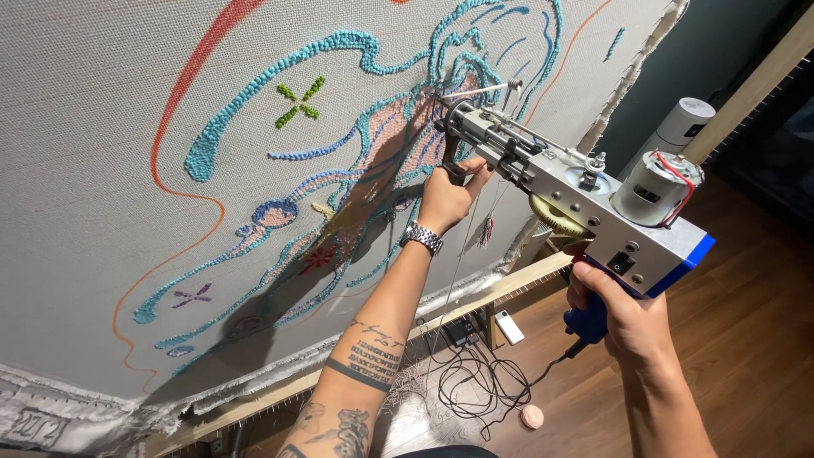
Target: Using a tufting gun to create a rug on a stretched canvas.
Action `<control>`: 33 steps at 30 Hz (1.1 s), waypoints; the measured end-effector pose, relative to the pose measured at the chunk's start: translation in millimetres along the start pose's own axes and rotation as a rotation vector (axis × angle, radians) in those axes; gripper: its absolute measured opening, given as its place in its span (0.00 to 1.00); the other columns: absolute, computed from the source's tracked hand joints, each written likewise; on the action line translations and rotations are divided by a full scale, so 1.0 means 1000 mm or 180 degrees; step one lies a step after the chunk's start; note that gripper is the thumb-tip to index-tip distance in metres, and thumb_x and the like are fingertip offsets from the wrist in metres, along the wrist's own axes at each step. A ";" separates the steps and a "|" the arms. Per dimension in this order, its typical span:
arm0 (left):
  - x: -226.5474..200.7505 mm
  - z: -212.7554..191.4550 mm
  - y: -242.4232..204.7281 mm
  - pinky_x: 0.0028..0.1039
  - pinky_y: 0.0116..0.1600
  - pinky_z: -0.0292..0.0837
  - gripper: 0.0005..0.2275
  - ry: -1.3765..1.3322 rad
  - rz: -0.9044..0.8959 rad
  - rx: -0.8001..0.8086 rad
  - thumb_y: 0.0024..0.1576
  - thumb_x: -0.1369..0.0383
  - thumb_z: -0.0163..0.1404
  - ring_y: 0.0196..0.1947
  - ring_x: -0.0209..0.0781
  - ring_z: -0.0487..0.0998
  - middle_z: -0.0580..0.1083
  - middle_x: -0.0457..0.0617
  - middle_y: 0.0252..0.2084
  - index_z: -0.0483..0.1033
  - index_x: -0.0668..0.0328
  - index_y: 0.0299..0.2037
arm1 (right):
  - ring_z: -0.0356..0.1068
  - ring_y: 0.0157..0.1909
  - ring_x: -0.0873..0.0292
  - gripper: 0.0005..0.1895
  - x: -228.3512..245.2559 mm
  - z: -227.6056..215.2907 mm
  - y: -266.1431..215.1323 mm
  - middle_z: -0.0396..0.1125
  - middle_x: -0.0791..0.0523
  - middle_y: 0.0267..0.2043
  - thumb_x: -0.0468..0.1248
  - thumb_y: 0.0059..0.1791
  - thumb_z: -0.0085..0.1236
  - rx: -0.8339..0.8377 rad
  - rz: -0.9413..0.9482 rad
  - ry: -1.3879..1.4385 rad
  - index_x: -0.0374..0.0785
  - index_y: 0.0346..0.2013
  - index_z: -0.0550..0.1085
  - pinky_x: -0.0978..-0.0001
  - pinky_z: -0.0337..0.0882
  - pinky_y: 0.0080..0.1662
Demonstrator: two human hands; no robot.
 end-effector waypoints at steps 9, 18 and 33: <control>0.067 0.012 0.025 0.22 0.21 0.67 0.12 -0.0125 -0.0816 0.0105 0.47 0.63 0.51 0.11 0.39 0.72 0.72 0.52 0.16 0.76 0.52 0.40 | 0.54 0.13 0.61 0.05 0.013 0.018 0.001 0.53 0.53 0.11 0.24 0.41 0.52 0.0003 -0.0613 0.0023 0.31 0.21 0.67 0.65 0.63 0.21; 0.040 -0.015 0.017 0.30 0.37 0.72 0.11 0.0216 -0.0731 0.0289 0.45 0.64 0.55 0.30 0.44 0.78 0.77 0.53 0.27 0.77 0.62 0.34 | 0.64 0.19 0.58 0.14 0.037 0.065 -0.018 0.65 0.50 0.14 0.40 0.41 0.61 -0.0127 -0.0035 -0.1389 0.32 0.18 0.72 0.65 0.67 0.28; 0.097 -0.007 0.049 0.25 0.36 0.70 0.11 0.0553 -0.0741 0.0450 0.47 0.57 0.54 0.31 0.42 0.78 0.77 0.41 0.28 0.78 0.42 0.39 | 0.55 0.11 0.64 0.03 0.008 0.057 -0.012 0.56 0.56 0.08 0.25 0.42 0.50 0.0047 -0.0594 -0.0483 0.26 0.28 0.73 0.74 0.62 0.18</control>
Point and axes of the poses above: each hand's wrist, its own y-axis towards the middle knuckle, its own z-axis out of the palm, x = y × z, the point moved 9 cm from there along y, towards the middle knuckle
